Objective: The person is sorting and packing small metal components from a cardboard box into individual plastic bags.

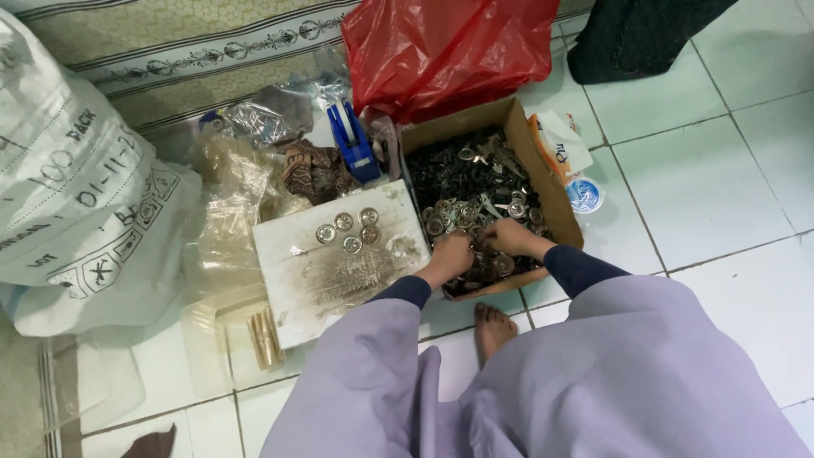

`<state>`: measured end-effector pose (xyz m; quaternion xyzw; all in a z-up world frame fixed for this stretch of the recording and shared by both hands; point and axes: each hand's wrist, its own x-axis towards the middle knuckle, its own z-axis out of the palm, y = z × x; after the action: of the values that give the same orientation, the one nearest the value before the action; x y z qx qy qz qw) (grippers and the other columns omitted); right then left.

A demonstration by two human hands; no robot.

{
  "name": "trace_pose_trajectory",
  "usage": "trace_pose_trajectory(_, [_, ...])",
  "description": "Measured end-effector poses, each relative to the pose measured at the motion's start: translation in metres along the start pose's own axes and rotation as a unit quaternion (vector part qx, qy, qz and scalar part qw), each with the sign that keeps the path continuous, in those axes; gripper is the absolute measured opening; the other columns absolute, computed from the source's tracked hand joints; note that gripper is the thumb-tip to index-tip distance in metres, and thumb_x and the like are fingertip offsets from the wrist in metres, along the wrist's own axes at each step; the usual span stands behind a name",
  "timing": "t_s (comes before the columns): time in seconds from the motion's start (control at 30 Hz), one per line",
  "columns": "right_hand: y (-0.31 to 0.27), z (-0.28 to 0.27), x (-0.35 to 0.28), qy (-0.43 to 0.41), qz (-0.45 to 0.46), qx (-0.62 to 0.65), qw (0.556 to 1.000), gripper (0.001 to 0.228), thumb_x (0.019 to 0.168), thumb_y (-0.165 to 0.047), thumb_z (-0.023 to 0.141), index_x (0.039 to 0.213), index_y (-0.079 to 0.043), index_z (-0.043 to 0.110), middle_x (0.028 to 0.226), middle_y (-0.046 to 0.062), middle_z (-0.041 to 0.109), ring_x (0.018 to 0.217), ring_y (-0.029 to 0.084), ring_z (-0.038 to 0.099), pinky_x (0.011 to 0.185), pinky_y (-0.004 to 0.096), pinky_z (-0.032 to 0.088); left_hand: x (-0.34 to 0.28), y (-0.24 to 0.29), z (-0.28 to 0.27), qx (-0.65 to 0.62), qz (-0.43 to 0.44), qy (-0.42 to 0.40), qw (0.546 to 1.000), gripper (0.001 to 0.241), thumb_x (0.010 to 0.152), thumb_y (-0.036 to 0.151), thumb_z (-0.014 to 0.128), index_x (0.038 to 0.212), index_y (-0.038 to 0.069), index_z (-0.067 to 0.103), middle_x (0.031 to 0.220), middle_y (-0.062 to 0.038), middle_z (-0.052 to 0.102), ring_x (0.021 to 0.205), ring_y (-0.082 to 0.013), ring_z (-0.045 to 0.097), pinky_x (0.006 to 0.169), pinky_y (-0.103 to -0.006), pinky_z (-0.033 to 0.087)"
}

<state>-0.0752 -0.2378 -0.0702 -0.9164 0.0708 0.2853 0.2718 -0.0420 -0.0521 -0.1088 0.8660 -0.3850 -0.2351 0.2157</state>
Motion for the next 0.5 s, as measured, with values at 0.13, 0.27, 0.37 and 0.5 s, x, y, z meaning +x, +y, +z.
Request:
trace_pose_trajectory(0.13, [-0.040,-0.027,-0.030,0.059,-0.004,0.038,0.998,0.029,0.098,-0.014,0.058,0.117,0.001,0.075,0.111,0.028,0.075,0.106,0.047,0.070,0.088,0.055,0.058,-0.025,0.028,-0.058,-0.098,0.003,0.011,0.995,0.058,0.090,0.024,0.063,0.138,-0.007,0.054,0.124,-0.028,0.065,0.119,-0.0449,0.063,0.096,-0.0551,0.053])
trace_pose_trajectory(0.27, [-0.068,-0.037,-0.029,0.161,-0.044,0.120,0.979,0.028,0.100,-0.015,0.059,0.121,-0.003,0.073,0.110,0.025,0.075,0.103,0.044,0.071,0.086,0.053,0.058,-0.038,0.033,-0.102,-0.258,-0.034,0.107,0.960,0.040,0.100,0.012,0.053,0.134,-0.006,0.057,0.119,-0.028,0.068,0.116,-0.0433,0.065,0.095,-0.0502,0.055])
trace_pose_trajectory(0.37, [-0.093,-0.043,-0.022,0.198,-0.079,0.166,0.963,0.031,0.104,-0.020,0.057,0.127,-0.004,0.070,0.113,0.023,0.074,0.105,0.040,0.070,0.085,0.050,0.058,-0.048,0.015,-0.133,-0.280,-0.028,0.181,0.942,0.031,0.100,0.014,0.056,0.126,-0.001,0.065,0.111,-0.023,0.072,0.109,-0.0399,0.068,0.092,-0.0478,0.057])
trace_pose_trajectory(0.5, [-0.160,-0.041,-0.029,0.194,-0.149,0.213,0.946,0.034,0.107,-0.019,0.054,0.131,0.001,0.066,0.115,0.027,0.071,0.107,0.044,0.068,0.087,0.051,0.058,-0.078,-0.015,-0.170,-0.259,-0.035,0.257,0.930,0.027,0.094,0.015,0.061,0.116,0.005,0.072,0.102,-0.017,0.075,0.100,-0.0344,0.072,0.087,-0.0470,0.058])
